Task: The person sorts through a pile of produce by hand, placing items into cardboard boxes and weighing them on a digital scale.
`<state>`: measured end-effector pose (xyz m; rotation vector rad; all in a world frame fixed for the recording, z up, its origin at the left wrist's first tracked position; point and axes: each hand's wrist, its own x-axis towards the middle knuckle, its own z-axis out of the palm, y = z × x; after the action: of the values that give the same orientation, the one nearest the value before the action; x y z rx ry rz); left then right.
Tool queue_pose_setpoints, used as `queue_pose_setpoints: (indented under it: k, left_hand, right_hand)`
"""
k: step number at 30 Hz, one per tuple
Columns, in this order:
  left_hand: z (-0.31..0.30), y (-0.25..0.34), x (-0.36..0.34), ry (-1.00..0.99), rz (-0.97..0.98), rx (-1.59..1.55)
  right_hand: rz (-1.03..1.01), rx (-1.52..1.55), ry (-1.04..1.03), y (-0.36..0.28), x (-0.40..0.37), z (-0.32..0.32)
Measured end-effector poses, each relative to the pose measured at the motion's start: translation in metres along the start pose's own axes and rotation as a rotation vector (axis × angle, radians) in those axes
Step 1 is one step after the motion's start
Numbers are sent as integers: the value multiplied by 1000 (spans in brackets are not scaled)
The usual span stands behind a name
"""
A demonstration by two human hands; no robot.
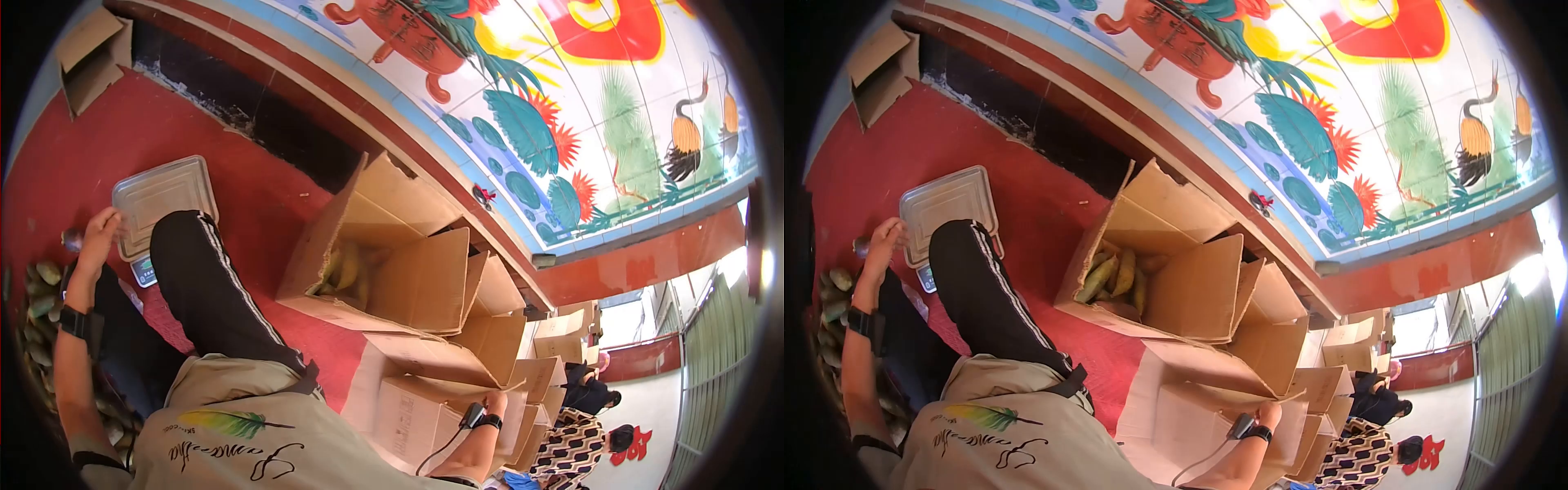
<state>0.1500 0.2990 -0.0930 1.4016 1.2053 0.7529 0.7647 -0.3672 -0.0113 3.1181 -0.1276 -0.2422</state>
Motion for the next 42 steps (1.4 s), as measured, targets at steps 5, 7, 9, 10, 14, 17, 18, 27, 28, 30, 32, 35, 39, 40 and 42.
queue_pose_setpoints:
  k: [5, 7, 9, 10, 14, 17, 18, 27, 28, 30, 32, 35, 39, 40, 42]
  left_hand:
    - [10, 1, 1, -72, -2, 11]
    - [12, 7, -4, -84, -8, 6]
    - [14, 11, -8, -108, 11, -29]
    - [15, 14, -10, -101, 10, -37]
    - [14, 18, -17, -136, 19, -73]
    - [14, 20, -21, -152, 38, -105]
    - [13, 20, -23, -158, 44, -105]
    - [12, 17, -26, -226, 142, -203]
    - [12, 18, -27, -225, 147, -208]
    - [13, 20, -28, -224, 155, -182]
    - [13, 20, -28, -224, 164, -185]
    - [14, 23, -29, -223, 175, -181]
    - [12, 27, -31, -243, 185, -181]
    - [12, 27, -30, -244, 187, -182]
    - [12, 26, -30, -254, 179, -199]
  right_hand:
    - [-120, -43, 49, -11, 1, -29]
    - [-236, -283, 91, -17, -2, -45]
    - [-349, -521, 138, -23, 0, -63]
    - [-451, -536, 239, -12, 8, -64]
    - [-375, -648, 323, 9, 31, -74]
    - [-311, -715, 260, 11, 19, -104]
    - [-277, -746, 225, 9, 13, -114]
    - [-110, -685, 549, -20, -19, -257]
    - [-151, -720, 622, -19, -6, -271]
    - [134, 30, 599, -44, -2, -308]
    - [186, -59, 736, -138, -110, -311]
    - [123, -153, 759, -187, -140, -328]
    - [-22, -357, 957, -210, -139, -350]
    - [-34, -298, 979, -225, -157, -354]
    - [-49, -243, 1002, -248, -180, -365]
